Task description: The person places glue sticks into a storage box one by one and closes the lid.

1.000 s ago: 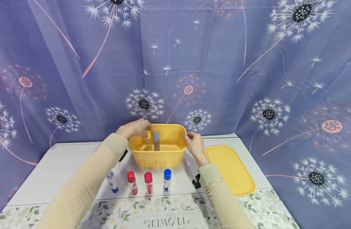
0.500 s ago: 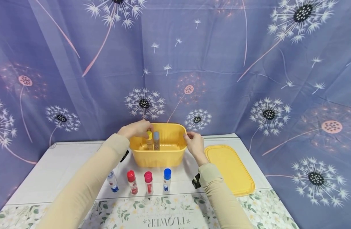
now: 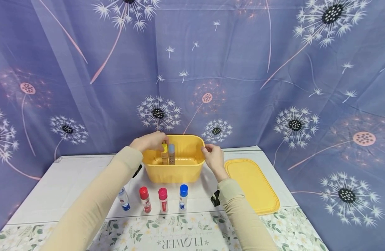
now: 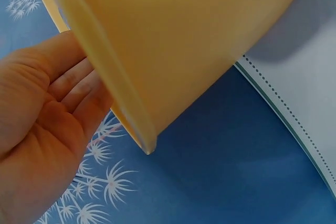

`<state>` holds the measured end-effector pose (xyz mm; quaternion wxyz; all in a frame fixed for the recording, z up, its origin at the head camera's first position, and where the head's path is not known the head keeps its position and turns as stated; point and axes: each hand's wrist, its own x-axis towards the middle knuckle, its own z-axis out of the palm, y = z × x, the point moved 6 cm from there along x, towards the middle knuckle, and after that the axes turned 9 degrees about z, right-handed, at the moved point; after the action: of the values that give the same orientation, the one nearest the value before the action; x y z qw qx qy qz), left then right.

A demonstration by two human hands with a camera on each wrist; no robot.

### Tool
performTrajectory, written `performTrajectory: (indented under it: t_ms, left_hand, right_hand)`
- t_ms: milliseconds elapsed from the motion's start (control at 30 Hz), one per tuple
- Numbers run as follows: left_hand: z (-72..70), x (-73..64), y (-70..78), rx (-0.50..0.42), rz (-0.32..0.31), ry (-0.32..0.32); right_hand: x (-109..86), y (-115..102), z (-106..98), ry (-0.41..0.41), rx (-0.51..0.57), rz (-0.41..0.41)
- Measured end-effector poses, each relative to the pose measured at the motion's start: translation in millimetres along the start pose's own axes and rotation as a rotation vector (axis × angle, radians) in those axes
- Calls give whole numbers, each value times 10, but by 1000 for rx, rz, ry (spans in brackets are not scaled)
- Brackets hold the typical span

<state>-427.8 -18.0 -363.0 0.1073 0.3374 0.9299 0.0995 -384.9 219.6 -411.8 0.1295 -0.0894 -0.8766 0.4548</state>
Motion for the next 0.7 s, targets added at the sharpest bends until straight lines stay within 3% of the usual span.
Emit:
performTrajectory:
  t_ms: [700]
  left_hand:
    - [90,-85,21,-71,-51,-54]
  right_hand:
    - [1,10,3,-3,-2,0]
